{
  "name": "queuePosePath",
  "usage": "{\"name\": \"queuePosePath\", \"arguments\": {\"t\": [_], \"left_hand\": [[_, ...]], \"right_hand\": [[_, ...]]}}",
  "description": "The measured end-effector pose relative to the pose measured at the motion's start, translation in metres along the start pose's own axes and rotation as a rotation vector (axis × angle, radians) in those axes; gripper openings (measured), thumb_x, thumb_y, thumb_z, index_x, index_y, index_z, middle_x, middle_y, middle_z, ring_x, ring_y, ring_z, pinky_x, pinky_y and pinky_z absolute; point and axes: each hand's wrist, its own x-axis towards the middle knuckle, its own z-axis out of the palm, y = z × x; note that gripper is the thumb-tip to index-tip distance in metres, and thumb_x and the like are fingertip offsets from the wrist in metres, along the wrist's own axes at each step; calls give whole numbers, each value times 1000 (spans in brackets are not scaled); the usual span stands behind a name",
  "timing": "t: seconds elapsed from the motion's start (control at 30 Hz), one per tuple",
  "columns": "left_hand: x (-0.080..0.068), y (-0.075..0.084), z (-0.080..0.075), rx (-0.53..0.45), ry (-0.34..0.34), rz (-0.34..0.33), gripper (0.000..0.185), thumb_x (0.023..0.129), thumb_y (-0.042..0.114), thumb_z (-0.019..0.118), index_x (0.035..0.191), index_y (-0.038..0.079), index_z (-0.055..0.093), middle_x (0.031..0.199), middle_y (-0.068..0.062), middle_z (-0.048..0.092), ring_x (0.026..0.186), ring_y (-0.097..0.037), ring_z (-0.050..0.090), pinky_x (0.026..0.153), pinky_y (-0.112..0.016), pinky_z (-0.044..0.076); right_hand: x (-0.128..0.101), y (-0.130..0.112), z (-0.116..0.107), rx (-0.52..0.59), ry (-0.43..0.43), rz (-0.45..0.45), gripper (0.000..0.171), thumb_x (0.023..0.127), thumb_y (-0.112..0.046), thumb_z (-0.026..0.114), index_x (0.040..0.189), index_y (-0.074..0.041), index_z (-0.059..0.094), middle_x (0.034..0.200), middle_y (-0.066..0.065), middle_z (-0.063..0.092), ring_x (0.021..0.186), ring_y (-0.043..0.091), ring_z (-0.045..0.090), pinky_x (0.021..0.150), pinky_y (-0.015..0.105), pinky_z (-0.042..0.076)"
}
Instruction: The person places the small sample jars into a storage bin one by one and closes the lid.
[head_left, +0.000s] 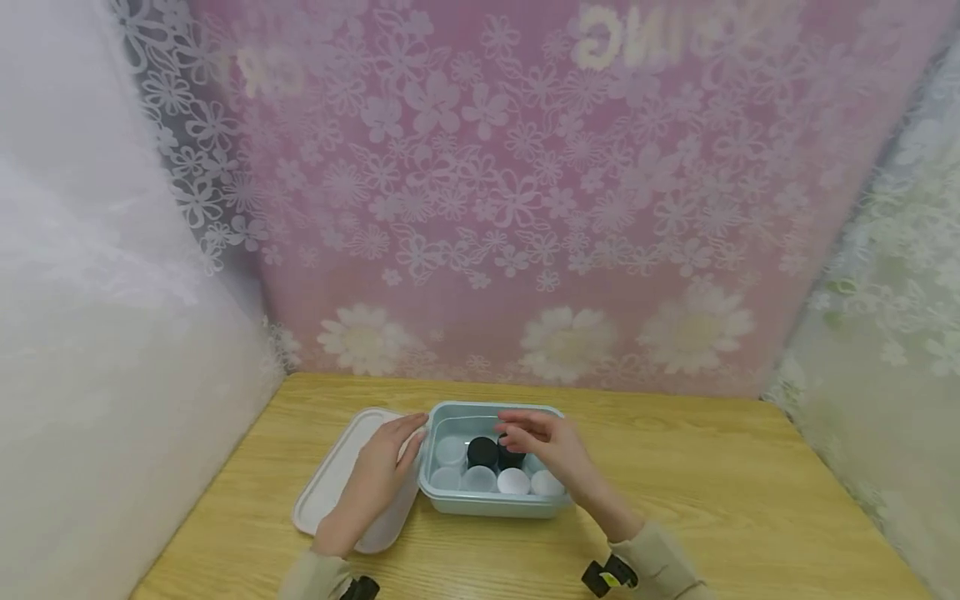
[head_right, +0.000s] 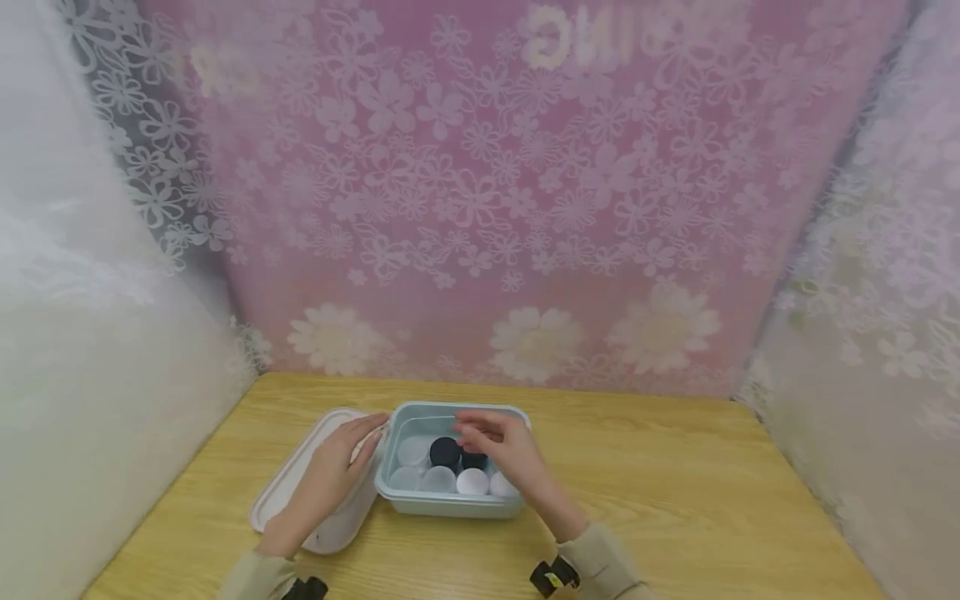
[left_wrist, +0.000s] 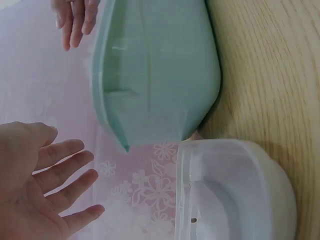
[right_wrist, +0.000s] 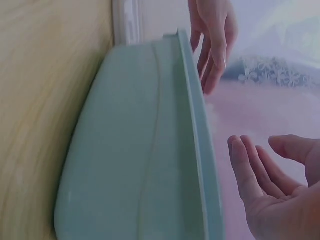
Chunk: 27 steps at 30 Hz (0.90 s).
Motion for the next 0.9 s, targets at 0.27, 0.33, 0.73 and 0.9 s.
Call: {"name": "queuePosePath", "arguments": {"t": [0.27,0.33,0.73,0.9], "left_hand": [[-15,-20,-31,-245,-31,-208,31,106,21,56,133,12,67,133,-9,67,123,-32,63,98,-51,53],[-19,-27,-38,-312,-51,-257,31,106,23,55,132,12,68,134,-8,66,123,-31,62,98,-48,54],[-50,-60,-63,-606,-120,-470,40,108,24,52,136,-3,60,134,-22,64,122,-34,63,94,-37,57],[-60,-76,-69,-514,-59,-510,37,107,19,53,134,-6,62,129,-22,66,119,-33,65,93,-28,56]], "right_hand": [[0,-7,40,149,-146,82,43,103,-23,61,140,-1,60,129,20,67,114,28,69,101,47,52],[1,-7,49,176,-178,82,43,103,-22,61,140,1,59,129,21,67,114,29,69,99,46,54],[-13,-2,93,239,-293,93,36,103,-15,60,133,6,63,122,32,66,113,46,65,94,46,56],[-19,6,110,240,-340,97,38,103,-12,59,133,11,61,121,32,66,112,52,63,92,46,57]]}}
